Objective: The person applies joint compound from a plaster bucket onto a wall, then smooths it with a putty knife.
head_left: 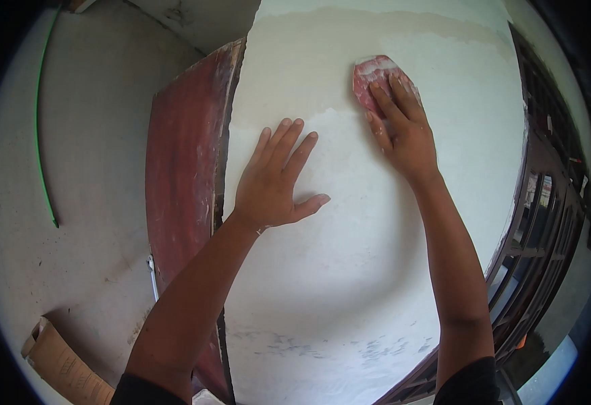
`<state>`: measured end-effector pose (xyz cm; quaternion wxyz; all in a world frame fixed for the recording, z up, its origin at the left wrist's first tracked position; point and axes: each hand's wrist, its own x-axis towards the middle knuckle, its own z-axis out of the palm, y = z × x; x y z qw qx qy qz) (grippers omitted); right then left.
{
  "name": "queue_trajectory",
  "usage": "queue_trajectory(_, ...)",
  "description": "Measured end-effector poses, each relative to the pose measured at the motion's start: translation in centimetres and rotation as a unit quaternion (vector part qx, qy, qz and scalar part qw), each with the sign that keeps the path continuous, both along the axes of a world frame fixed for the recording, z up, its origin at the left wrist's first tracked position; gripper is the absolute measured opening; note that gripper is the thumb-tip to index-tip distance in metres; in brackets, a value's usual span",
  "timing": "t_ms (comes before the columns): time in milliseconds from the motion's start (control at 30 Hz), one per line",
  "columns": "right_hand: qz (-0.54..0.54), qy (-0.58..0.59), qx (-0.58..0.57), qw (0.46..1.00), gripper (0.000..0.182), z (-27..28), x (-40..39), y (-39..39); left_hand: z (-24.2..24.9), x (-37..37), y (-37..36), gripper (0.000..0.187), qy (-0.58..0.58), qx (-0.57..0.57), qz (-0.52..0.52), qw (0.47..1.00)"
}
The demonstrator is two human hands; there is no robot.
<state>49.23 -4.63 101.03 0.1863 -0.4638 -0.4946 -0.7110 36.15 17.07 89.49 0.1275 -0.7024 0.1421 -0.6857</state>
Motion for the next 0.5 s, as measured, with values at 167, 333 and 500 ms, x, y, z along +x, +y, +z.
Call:
queue_trajectory(167, -0.018, 0.009, 0.008, 1.000, 0.046, 1.3, 0.4, 0.9, 0.1, -0.1, 0.0, 0.089, 0.000, 0.001, 0.003, 1.000)
queue_trajectory(333, -0.045, -0.021, -0.014, 0.999, 0.045, -2.7, 1.5, -1.8, 0.1, 0.0, -0.1, 0.089, 0.008, -0.001, 0.009, 1.000)
queue_trajectory(500, 0.019, 0.004, -0.009, 1.000, 0.044, 0.4, 0.3, -0.3, 0.0, 0.0, 0.0, 0.089, 0.001, 0.001, 0.007, 1.000)
